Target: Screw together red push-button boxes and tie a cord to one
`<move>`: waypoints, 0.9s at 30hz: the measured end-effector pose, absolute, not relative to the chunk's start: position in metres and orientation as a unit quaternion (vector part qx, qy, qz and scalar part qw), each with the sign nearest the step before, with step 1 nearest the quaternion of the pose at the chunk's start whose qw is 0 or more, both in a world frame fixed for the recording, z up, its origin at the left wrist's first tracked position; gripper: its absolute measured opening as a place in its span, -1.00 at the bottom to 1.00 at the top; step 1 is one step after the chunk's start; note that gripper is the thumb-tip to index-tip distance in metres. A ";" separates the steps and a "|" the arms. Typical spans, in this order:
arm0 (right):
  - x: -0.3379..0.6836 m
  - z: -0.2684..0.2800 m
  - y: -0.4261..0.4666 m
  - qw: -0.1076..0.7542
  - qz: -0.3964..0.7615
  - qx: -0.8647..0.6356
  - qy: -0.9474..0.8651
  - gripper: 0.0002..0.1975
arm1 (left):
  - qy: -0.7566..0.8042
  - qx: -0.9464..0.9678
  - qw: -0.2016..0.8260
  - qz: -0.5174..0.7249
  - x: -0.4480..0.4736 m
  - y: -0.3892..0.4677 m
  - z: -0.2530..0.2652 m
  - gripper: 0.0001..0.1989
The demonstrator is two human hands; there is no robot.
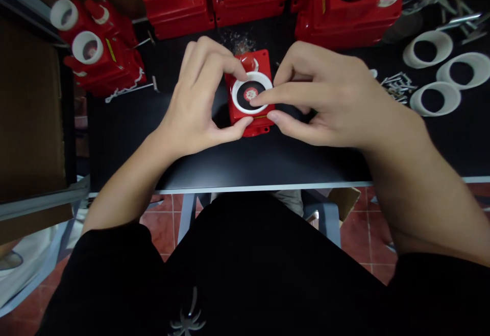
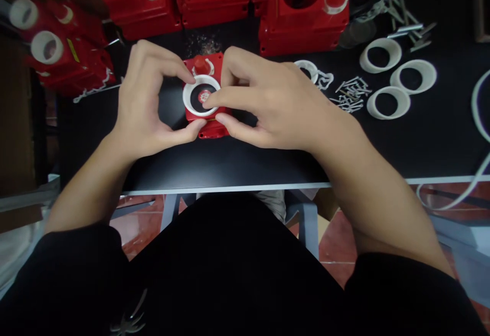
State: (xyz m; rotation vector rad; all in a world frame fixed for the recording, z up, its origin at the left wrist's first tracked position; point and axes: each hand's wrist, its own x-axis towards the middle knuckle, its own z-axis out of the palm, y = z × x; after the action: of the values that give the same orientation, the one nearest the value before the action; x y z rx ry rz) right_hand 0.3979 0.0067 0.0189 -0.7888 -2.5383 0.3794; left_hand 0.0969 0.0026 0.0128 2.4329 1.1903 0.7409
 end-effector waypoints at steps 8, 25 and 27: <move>0.393 0.026 0.008 0.208 0.149 -0.298 -0.920 -0.47 | 0.425 0.849 0.159 0.271 0.101 -0.002 0.015 -0.07; 0.399 0.022 0.011 0.221 0.132 -0.304 -0.917 -0.57 | 0.362 0.891 0.073 0.264 0.094 -0.003 0.012 -0.34; 0.401 0.022 0.011 0.215 0.128 -0.301 -0.920 -0.54 | 0.411 0.882 0.091 0.211 0.099 -0.007 0.021 -0.24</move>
State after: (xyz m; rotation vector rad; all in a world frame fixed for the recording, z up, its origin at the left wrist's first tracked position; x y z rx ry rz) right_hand 0.4008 0.0108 0.0221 -0.8334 -2.5513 0.3545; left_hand 0.0993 -0.0069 0.0207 2.6230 1.2203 0.6272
